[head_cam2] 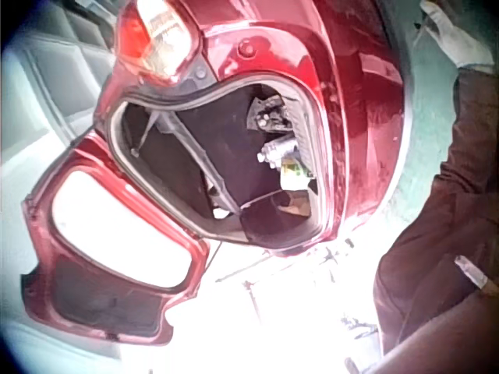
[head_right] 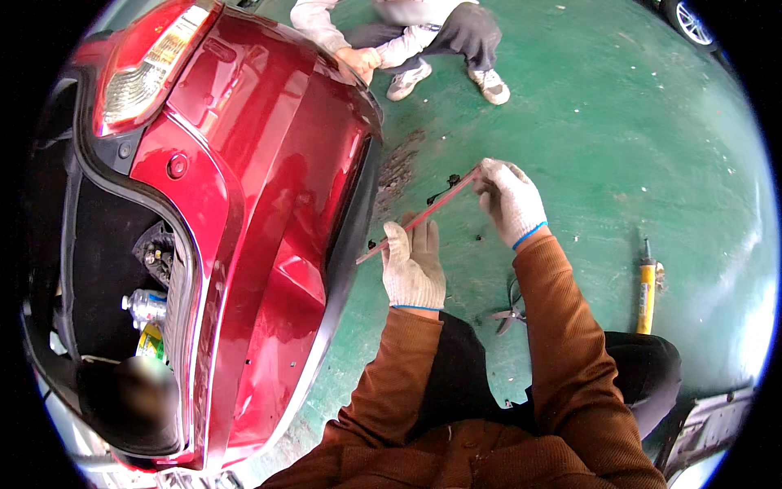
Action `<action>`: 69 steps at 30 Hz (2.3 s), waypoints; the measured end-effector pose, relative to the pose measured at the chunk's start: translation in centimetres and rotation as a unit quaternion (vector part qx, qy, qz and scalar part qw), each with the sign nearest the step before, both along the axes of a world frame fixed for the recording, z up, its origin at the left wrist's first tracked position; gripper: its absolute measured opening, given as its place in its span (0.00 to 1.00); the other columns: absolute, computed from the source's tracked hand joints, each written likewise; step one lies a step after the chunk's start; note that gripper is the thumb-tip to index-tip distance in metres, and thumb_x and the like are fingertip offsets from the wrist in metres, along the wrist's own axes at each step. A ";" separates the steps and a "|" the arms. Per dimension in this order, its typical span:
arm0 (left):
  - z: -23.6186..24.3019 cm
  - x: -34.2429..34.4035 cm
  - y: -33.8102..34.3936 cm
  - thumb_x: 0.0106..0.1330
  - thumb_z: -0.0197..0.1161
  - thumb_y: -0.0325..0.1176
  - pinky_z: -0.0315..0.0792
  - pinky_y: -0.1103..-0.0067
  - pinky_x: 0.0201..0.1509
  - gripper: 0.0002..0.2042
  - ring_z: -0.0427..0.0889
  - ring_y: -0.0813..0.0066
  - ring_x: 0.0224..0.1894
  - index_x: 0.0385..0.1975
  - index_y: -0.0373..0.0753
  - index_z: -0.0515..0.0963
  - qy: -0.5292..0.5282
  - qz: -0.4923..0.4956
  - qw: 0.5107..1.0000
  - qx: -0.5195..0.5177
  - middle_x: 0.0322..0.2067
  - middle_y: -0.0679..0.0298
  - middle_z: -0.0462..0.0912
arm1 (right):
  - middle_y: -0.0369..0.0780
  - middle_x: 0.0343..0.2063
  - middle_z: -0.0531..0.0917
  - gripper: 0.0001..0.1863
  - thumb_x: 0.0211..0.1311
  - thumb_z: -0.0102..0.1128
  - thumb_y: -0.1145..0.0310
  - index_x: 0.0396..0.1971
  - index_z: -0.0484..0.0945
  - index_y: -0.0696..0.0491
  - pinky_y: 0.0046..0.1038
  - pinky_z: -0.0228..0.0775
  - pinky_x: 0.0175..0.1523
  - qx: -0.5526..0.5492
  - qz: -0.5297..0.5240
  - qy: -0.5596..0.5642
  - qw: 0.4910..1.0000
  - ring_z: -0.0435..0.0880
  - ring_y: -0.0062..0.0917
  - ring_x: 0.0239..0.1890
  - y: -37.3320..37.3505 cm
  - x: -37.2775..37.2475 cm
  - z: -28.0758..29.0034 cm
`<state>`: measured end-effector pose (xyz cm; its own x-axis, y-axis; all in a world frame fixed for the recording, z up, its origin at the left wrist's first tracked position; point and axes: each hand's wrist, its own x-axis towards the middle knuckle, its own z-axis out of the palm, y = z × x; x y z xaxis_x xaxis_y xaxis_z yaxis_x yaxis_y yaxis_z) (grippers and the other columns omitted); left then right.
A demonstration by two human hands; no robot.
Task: The person uses scissors to trim a red plastic trim piece and then applies sealant to it using a caulking gun. They then attach the trim piece to the rear bumper of a red car, pressing it into place.
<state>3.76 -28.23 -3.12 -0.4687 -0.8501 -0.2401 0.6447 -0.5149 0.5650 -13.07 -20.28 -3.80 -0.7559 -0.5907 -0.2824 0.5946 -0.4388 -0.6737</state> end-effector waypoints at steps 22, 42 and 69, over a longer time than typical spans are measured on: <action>-2.1 4.6 -5.6 0.68 0.61 0.19 0.74 0.58 0.73 0.18 0.81 0.57 0.67 0.57 0.36 0.79 -0.093 0.087 0.986 -0.103 0.59 0.56 0.85 | 0.37 0.39 0.86 0.17 0.71 0.65 0.65 0.54 0.79 0.57 0.25 0.78 0.46 -0.227 0.197 -0.036 0.953 0.83 0.20 0.39 -15.6 -2.3 -6.6; -1.9 7.1 -8.0 0.74 0.58 0.28 0.77 0.58 0.69 0.11 0.83 0.54 0.62 0.52 0.36 0.79 -0.129 0.100 0.986 -0.041 0.56 0.55 0.86 | 0.36 0.37 0.84 0.14 0.70 0.64 0.68 0.50 0.79 0.58 0.23 0.75 0.42 -0.197 0.178 -0.030 0.964 0.82 0.20 0.38 -18.1 -1.7 -5.1; -0.7 6.3 -7.7 0.77 0.61 0.35 0.79 0.57 0.67 0.14 0.82 0.52 0.63 0.55 0.33 0.76 -0.129 0.139 0.982 -0.008 0.58 0.52 0.85 | 0.33 0.27 0.83 0.11 0.66 0.74 0.65 0.39 0.83 0.55 0.19 0.77 0.31 -0.124 0.169 -0.033 0.977 0.80 0.15 0.26 -21.3 -1.1 -3.1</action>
<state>10.02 -35.97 -3.78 -0.1429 -0.9415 -0.3053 0.5941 -0.3283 0.7343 -14.12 -41.57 -6.92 -0.4917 -0.8595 -0.1396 0.7717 -0.3559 -0.5271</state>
